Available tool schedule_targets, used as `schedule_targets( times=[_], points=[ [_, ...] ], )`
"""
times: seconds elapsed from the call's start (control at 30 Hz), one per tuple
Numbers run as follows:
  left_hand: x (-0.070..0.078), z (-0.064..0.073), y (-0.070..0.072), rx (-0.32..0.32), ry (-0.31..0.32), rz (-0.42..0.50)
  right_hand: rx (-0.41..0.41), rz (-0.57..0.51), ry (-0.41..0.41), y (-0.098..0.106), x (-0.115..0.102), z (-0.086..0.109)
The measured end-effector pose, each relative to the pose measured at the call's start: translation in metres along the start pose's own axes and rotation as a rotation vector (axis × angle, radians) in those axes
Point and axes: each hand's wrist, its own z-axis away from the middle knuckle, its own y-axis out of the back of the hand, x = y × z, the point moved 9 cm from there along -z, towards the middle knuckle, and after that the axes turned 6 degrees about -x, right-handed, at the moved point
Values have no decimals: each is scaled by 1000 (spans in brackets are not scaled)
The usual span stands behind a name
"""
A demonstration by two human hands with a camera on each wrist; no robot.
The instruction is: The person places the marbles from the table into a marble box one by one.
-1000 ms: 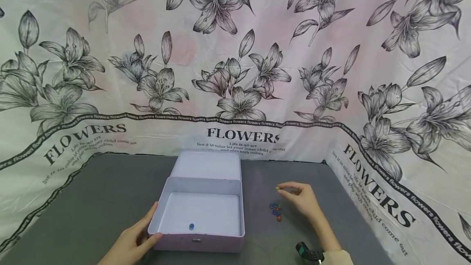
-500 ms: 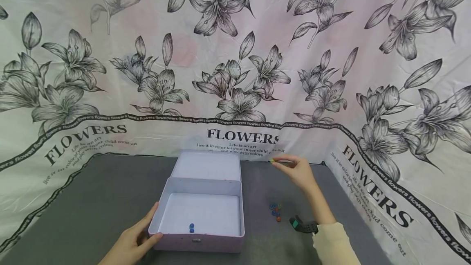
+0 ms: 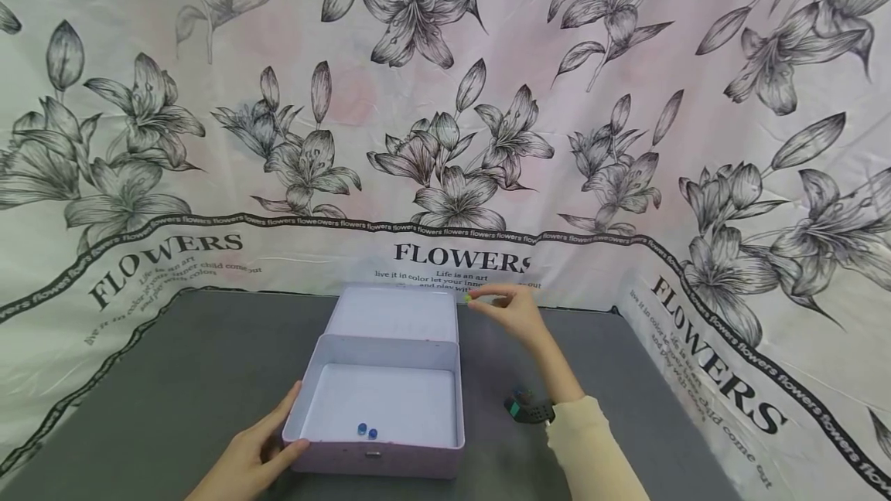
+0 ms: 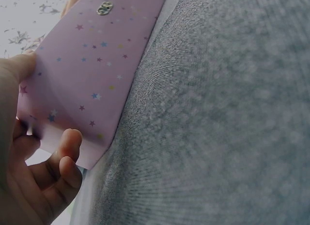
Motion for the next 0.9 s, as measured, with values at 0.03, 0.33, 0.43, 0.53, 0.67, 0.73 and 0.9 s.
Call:
schedule_targets(
  times=[0.03,0.33,0.43,0.53,0.67,0.73,0.9],
  points=[
    [-1,0,0,0,1,2,-13,-3,6,-6,-3,-4],
    [0,-3,-1,-20,0,16,-94,-24,65,-52,-35,-37],
    [1,-3,-1,-27,-17,19,-124,-40,78,-69,-40,-47],
    [1,-4,-1,-33,-34,16,-145,-46,92,-85,-43,-55],
    [0,-4,-2,-41,-30,10,-170,-37,98,-109,-46,-61],
    [0,-4,-2,-44,-19,9,-189,-24,98,-122,-48,-63],
    [-2,-4,-2,-49,20,12,-275,-30,155,-157,-59,-63]
  ],
)
